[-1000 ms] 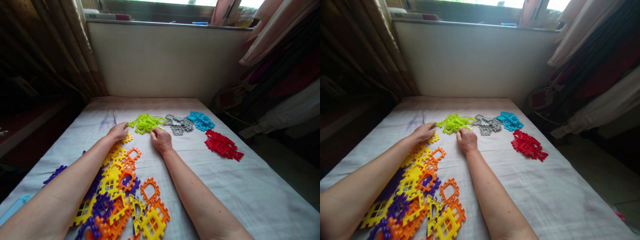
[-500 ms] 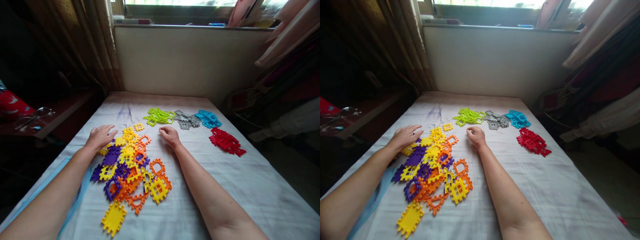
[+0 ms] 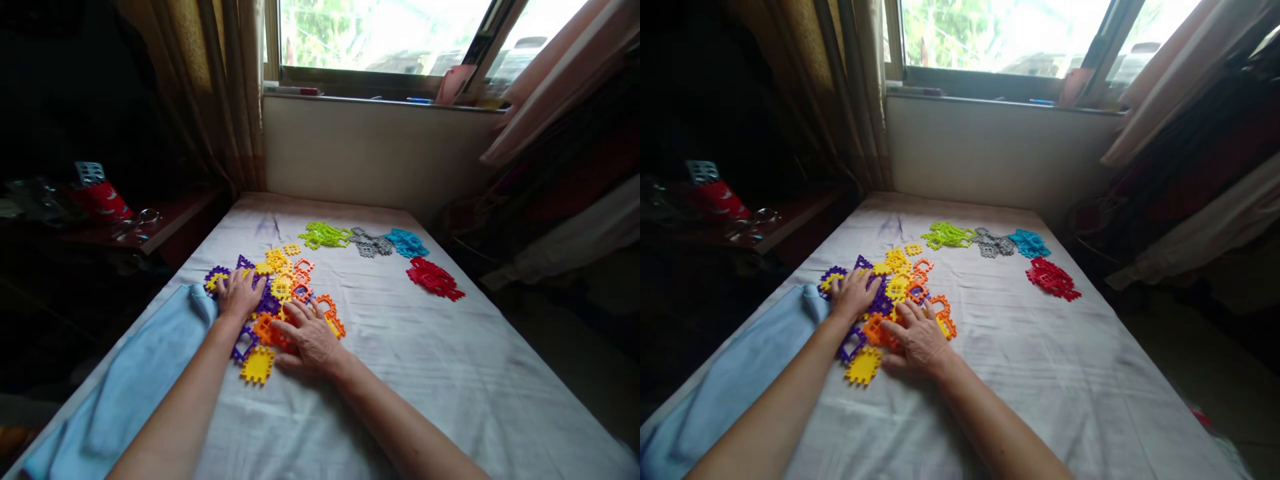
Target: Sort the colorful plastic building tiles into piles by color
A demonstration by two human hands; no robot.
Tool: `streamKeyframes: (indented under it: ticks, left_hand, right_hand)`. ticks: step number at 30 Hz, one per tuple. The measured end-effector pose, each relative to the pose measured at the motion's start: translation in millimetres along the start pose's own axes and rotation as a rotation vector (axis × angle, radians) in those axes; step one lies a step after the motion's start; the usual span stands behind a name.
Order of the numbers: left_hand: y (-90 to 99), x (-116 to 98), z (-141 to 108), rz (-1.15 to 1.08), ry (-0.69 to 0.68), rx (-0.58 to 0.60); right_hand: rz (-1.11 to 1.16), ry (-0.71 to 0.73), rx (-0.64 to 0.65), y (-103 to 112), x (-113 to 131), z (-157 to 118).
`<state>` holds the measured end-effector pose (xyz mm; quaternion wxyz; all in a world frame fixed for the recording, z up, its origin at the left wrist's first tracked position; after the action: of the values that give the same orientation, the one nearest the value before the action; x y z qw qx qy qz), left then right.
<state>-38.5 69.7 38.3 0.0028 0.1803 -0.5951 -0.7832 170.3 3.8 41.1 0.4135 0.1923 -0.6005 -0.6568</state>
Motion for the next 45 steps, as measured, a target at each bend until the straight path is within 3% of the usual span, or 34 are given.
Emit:
streamKeyframes:
  ticks: [5,9,12,14,16,20,24,29,33,36,42,45]
  left_hand:
    - [-15.5,-13,-1,-0.239,-0.068,-0.111]
    - [-1.7,8,6,-0.262,-0.082,-0.139]
    - [13.6,34,14,-0.197,0.072,-0.168]
    - [14.8,42,18,-0.146,0.196,-0.113]
    - [8.5,33,20,-0.133,0.231,-0.044]
    - [-8.6,-6,16,-0.176,0.151,0.023]
    - [-4.2,-17,-9,-0.236,0.041,0.062]
    - [15.6,19,-79,-0.188,-0.183,0.194]
    - [16.0,34,-119,-0.057,-0.284,0.314]
    - [11.4,17,-115,-0.034,-0.311,0.289]
    - [-3.8,-36,-80,-0.118,-0.336,0.199]
    - [-4.4,-41,-68,-0.249,-0.303,0.137]
  right_hand:
    - [-0.120,-0.185,-0.135,6,-32,5]
    - [-0.154,-0.181,-0.309,12,-40,-17]
    - [-0.193,-0.251,-0.377,12,-45,-38]
    - [-0.207,-0.341,-0.366,9,-51,-49]
    - [-0.199,-0.419,-0.347,6,-58,-55]
    - [-0.142,-0.482,-0.379,3,-66,-60]
    - [-0.094,-0.521,-0.435,10,-71,-68]
    - [-0.119,-0.594,-0.424,24,-72,-79]
    - [-0.187,-0.566,-0.372,27,-60,-77]
    - [-0.223,-0.551,-0.347,22,-51,-72]
    - [-0.177,-0.507,-0.368,18,-50,-70]
    - [-0.089,-0.501,-0.379,20,-53,-73]
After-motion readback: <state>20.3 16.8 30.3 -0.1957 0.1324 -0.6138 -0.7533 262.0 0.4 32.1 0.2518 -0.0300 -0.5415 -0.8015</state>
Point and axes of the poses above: each hand's wrist, its own z-axis towards the middle knuckle, its own y-axis out of the back of the hand, x = y × z, the point moved 3 cm from there along z, towards the middle knuckle, and after that the axes turned 5 degrees about -z, right-handed, at the moved point
